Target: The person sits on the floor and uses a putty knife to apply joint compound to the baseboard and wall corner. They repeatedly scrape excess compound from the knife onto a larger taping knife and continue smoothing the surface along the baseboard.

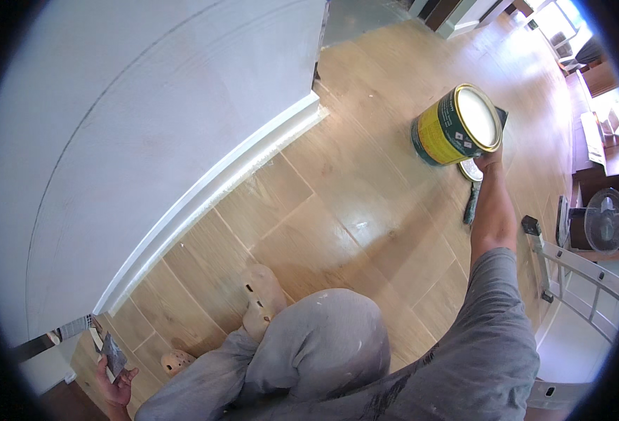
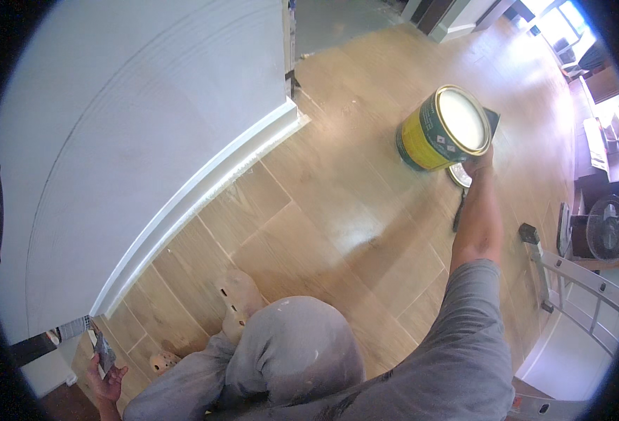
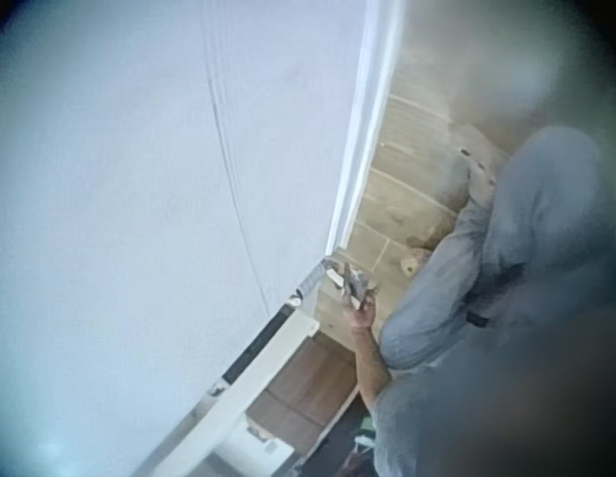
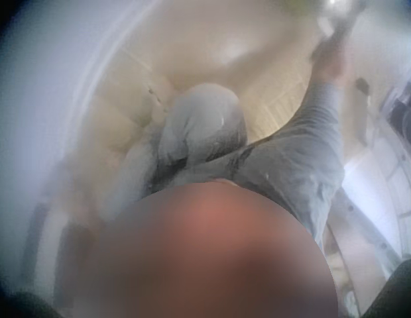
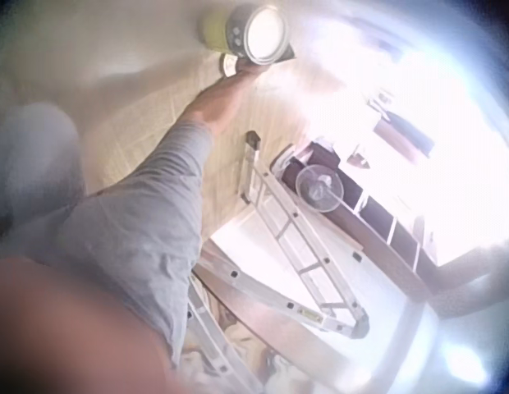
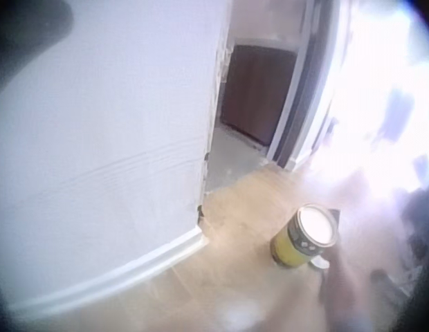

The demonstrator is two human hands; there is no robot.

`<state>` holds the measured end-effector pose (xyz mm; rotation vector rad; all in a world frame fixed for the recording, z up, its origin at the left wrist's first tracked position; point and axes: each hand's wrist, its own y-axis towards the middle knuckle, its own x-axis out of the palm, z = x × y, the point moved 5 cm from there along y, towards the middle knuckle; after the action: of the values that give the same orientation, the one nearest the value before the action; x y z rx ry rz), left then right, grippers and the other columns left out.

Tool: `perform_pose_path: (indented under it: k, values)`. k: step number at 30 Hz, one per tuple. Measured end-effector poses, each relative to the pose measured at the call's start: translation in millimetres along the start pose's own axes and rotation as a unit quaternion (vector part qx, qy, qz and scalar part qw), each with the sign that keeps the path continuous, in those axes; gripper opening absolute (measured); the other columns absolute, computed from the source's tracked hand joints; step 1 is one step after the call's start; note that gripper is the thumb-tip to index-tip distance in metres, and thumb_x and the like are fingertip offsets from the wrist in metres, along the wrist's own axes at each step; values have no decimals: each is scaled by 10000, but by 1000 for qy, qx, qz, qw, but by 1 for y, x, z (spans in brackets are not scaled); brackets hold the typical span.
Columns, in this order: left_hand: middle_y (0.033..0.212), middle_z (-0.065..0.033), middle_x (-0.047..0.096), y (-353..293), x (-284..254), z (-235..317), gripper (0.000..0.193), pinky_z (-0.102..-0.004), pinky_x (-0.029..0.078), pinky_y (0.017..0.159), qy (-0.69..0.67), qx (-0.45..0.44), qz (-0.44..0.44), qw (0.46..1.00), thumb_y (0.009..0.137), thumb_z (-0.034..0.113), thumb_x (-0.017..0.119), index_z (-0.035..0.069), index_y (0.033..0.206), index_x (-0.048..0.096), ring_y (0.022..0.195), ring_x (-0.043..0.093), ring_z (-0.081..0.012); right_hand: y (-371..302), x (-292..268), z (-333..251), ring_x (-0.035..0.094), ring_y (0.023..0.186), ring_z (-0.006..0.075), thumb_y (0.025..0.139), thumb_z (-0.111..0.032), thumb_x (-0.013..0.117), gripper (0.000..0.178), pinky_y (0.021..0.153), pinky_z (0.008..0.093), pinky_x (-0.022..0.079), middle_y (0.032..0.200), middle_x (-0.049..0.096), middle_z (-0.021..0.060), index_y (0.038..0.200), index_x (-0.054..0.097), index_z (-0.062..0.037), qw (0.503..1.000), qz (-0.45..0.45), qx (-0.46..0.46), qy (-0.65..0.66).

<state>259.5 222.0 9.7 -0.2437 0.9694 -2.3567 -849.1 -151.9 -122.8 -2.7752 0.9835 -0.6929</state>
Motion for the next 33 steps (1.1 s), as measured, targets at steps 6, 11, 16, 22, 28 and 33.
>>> perform_pose_path:
  k: [6, 11, 16, 22, 28, 33]
  values:
    - [598, 0, 591, -21, 12, 3, 345, -465, 629, 746, 10, 38, 21, 999, 978, 444, 636, 114, 1078, 634, 480, 584, -147, 7, 16, 13, 716, 1037, 255, 1048, -312, 482, 412, 881, 423, 614, 1193, 713, 142, 1307, 621, -23, 988, -49, 18, -147]
    - [794, -36, 636, -58, 55, 22, 338, -459, 606, 791, 11, 111, 19, 994, 997, 408, 619, 110, 1155, 615, 603, 616, -169, -41, 51, 51, 724, 1003, 256, 1049, -292, 493, 397, 860, 412, 622, 1164, 720, 148, 1291, 624, -5, 983, -125, 94, -100]
    - [1175, -80, 632, -68, 218, 10, 411, -528, 577, 888, -46, 138, -186, 972, 1015, 407, 589, 100, 1289, 583, 1010, 635, -241, -118, 74, 75, 732, 942, 241, 1058, -229, 492, 355, 830, 377, 624, 1103, 733, 154, 1252, 638, 30, 981, -93, 149, -79]
    - [1385, -208, 583, -87, 481, -54, 517, -559, 454, 1112, -216, -39, -511, 831, 1076, 411, 469, 58, 1453, 475, 1278, 556, -338, -229, 75, 66, 677, 1094, 260, 1070, -478, 514, 616, 942, 395, 558, 1285, 665, 169, 1364, 564, 60, 983, -82, 146, -76]
    - [1265, -210, 651, -88, 512, -61, 499, -512, 533, 1030, -169, 12, -439, 882, 1086, 359, 480, -30, 1400, 472, 1126, 673, -362, -308, 58, -59, 724, 838, 176, 1047, -306, 613, 340, 749, 307, 584, 958, 743, 107, 1145, 676, 13, 946, -6, -192, -262]
    - [1191, -135, 677, -85, 431, -54, 435, -433, 622, 852, -25, 77, -371, 925, 1056, 323, 568, 6, 1349, 518, 1001, 715, -281, -358, 123, -106, 671, 635, 150, 968, -221, 692, 292, 587, 306, 524, 795, 710, 121, 1105, 689, 38, 858, -159, -185, -453]
